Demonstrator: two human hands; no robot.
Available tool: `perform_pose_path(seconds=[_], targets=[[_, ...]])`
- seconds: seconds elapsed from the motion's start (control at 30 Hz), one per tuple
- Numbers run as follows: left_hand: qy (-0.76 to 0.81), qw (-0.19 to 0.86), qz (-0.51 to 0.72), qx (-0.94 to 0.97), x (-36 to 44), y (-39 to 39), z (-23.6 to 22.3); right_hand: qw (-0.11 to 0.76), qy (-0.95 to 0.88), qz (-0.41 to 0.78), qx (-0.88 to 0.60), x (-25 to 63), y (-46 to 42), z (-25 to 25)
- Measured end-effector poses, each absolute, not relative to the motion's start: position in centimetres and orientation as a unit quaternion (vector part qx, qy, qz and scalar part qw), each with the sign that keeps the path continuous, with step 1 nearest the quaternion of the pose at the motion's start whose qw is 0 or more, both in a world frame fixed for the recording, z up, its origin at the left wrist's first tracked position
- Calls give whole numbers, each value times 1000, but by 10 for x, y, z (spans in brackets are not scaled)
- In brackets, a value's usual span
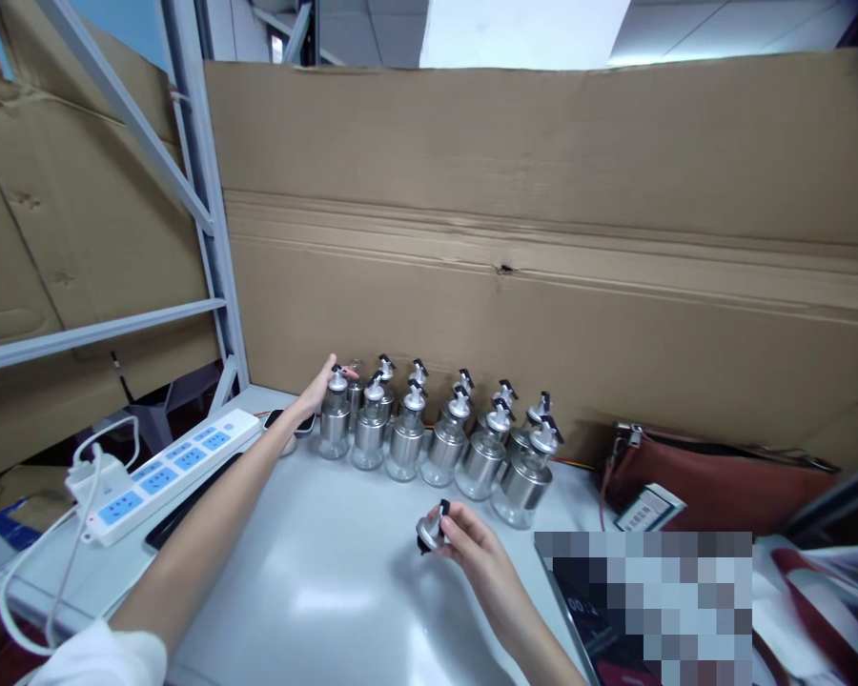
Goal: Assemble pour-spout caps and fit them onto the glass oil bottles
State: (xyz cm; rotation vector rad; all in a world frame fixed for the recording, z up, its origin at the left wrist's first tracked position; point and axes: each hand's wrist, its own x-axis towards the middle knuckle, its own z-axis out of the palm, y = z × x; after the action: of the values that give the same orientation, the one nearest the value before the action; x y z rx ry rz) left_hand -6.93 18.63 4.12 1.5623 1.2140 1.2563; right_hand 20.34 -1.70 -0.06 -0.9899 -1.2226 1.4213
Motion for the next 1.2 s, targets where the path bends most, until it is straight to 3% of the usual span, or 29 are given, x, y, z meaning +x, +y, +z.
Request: perform_pose_path(seconds=[0.17, 0.33, 0.6, 0.67, 0.73, 0.97, 1.2], targets=[[471, 394, 481, 626, -70, 188, 40, 491, -508, 576, -412, 203, -15, -1], [462, 322, 566, 602, -73, 183, 48, 513, -506, 551, -421, 204, -13, -2], [400, 65, 699, 589, -83, 127, 108, 541, -516, 484, -455, 203, -12, -4], [383, -71, 687, 613, -74, 107, 108, 545, -525, 472, -453, 204, -13, -3], [372, -124, 669, 631, -60, 87, 95, 550, -527, 464, -451, 204, -13, -2], [279, -8, 589, 758, -12, 33, 21, 575, -523, 438, -452, 202, -12, -2], [217, 89, 562, 793, 14, 16, -6, 615, -547, 361, -438, 195, -20, 8]])
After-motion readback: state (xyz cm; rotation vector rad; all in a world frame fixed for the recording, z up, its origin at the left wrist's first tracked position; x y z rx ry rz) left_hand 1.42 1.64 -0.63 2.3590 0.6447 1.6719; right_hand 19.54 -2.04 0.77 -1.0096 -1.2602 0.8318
